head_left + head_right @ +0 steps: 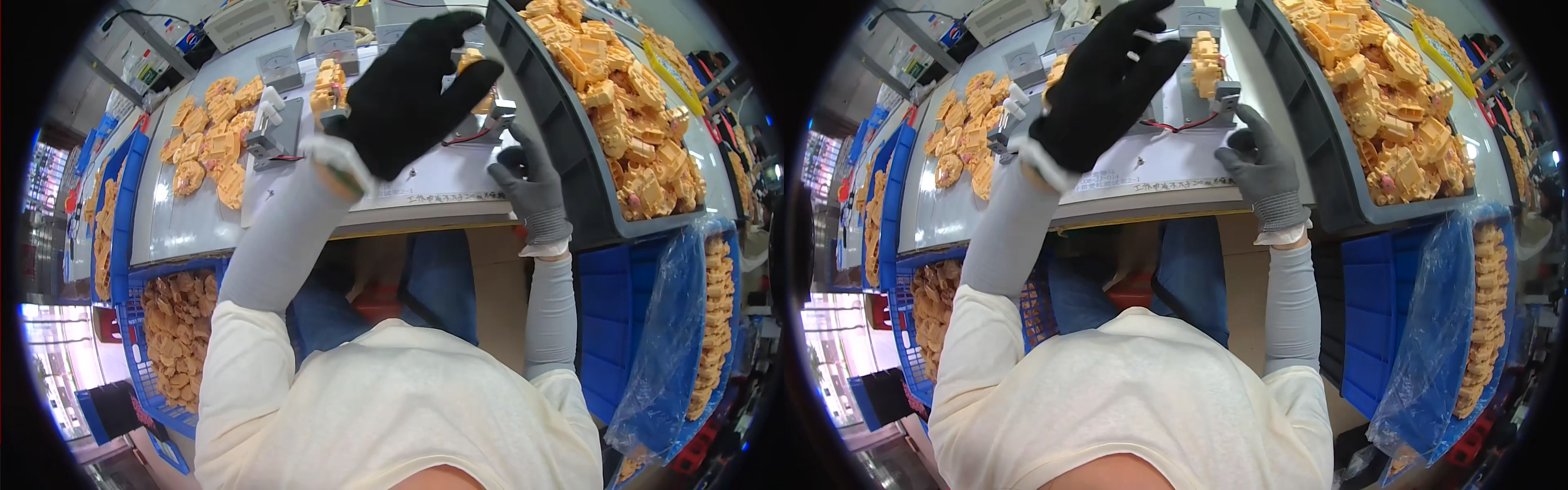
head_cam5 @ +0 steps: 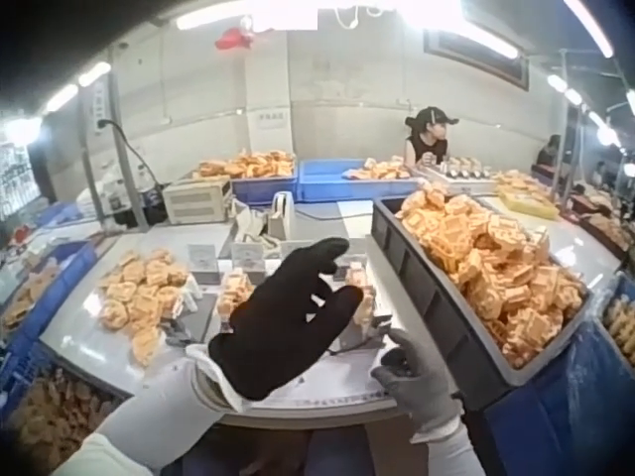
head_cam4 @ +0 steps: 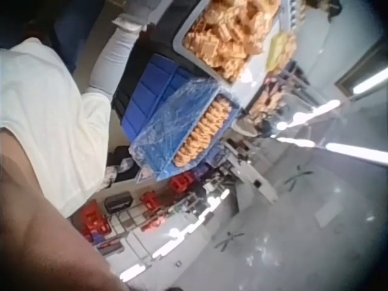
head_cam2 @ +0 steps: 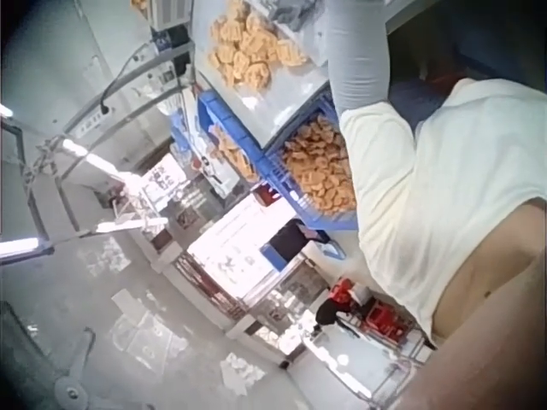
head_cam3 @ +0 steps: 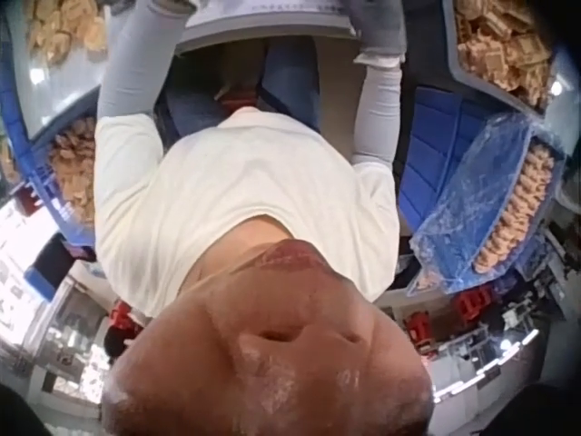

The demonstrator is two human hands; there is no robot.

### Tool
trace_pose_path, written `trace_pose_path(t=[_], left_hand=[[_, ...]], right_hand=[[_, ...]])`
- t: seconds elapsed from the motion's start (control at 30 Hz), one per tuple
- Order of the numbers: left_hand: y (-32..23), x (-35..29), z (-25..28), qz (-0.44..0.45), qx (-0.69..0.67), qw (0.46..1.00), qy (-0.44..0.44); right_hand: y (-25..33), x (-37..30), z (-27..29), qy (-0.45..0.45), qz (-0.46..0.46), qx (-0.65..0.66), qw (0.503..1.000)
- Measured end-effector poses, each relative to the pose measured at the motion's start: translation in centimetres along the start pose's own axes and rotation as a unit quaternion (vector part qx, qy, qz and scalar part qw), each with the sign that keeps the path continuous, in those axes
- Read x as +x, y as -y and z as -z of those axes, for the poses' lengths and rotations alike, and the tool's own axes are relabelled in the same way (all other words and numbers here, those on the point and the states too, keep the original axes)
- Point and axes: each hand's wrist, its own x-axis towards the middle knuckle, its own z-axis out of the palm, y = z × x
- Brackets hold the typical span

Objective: Assembling plastic toy components using a mechanical jig on a factory production line.

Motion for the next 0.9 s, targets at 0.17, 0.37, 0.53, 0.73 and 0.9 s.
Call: trace_pose_path(t=[0.17, 0.37, 0.53, 0.73, 0.9], left_hand=[[-3.3, -7.9, 3.6, -0.037, 0.039, 0.998, 0.034], [-0.8, -16.7, 8.5, -0.022, 0.134, 0.991, -0.023], [3.8, -19.5, 14.7, 0.191, 0.295, 0.877, -0.327], [10.0, -22.5, 18.3, 0.349, 0.392, 0.845, -0.101], [10.4, -23.0, 20.0, 0.389, 0.455, 0.796, -0.088]], right_hand=[[-0.8, 0.4, 0.2, 0.061, -0.016, -0.059, 0.996], [-0.1, -0.9, -0.4, -0.024, -0.065, -0.034, 0.997], [1.6, -3.8, -3.0, -0.204, 0.08, -0.079, 0.973], [9.1, -5.2, -10.0, 0.189, 0.322, -0.053, 0.926], [8.6, -4.5, -14.3, 0.171, 0.306, -0.036, 0.936]])
